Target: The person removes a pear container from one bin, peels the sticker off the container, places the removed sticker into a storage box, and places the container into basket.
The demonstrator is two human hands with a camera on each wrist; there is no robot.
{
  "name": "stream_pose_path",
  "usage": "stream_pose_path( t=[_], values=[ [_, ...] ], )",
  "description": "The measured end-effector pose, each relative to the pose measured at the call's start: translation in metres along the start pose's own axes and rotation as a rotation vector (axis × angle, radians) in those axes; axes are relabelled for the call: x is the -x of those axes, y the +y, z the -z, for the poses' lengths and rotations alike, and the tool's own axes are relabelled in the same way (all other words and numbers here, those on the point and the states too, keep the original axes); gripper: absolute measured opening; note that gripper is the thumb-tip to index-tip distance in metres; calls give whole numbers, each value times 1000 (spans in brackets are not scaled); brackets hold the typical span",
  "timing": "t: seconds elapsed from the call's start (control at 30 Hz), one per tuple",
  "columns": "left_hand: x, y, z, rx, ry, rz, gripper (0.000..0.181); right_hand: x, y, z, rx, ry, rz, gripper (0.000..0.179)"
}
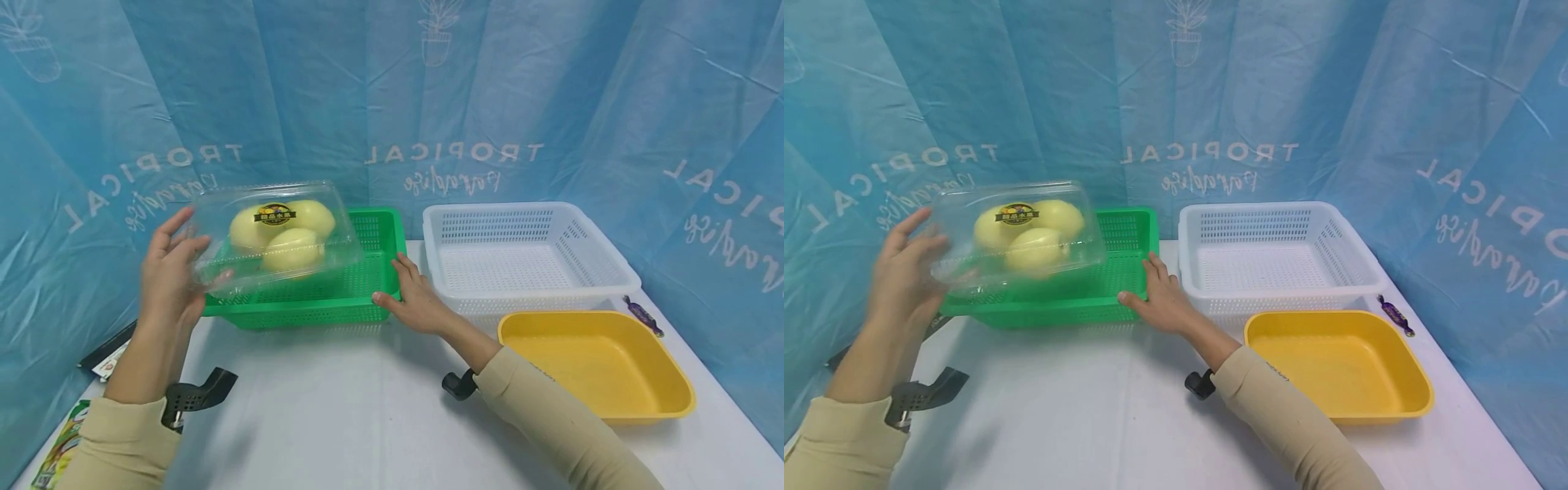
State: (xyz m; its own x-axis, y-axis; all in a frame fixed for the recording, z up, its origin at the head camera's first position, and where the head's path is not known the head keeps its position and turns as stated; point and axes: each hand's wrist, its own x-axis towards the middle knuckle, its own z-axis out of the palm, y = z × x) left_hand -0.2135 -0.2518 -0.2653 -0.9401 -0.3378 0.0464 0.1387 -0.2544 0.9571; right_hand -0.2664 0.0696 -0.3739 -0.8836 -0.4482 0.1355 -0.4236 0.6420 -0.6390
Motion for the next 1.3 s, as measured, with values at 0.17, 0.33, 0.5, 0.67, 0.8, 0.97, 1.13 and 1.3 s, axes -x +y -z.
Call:
stream_pose_path(
  t=[0.17,0.33,0.5,0.67,0.8,0.97,1.13,1.3],
  values=[
    [17,-4,7,45,-29,-21,53,-1,0,0,0,-13,-5,81],
    [35,-10,18,136,-96,-43,56,-1,0,-1,-2,-12,-8,80],
    [55,-19,27,179,-137,-44,56,-2,-1,0,5,-14,-14,80],
    [72,-28,35,193,-173,-42,55,-3,0,0,20,-14,-12,78],
    [83,-35,41,237,-237,-34,56,-3,1,-1,21,-4,-11,76],
    [97,-42,46,307,-260,-17,57,-4,4,-1,31,8,7,74],
    [110,-50,51,309,-307,-12,57,-4,4,-1,30,15,16,74],
    [120,-61,64,300,-372,20,57,-4,4,-2,30,14,0,74]
  ],
)
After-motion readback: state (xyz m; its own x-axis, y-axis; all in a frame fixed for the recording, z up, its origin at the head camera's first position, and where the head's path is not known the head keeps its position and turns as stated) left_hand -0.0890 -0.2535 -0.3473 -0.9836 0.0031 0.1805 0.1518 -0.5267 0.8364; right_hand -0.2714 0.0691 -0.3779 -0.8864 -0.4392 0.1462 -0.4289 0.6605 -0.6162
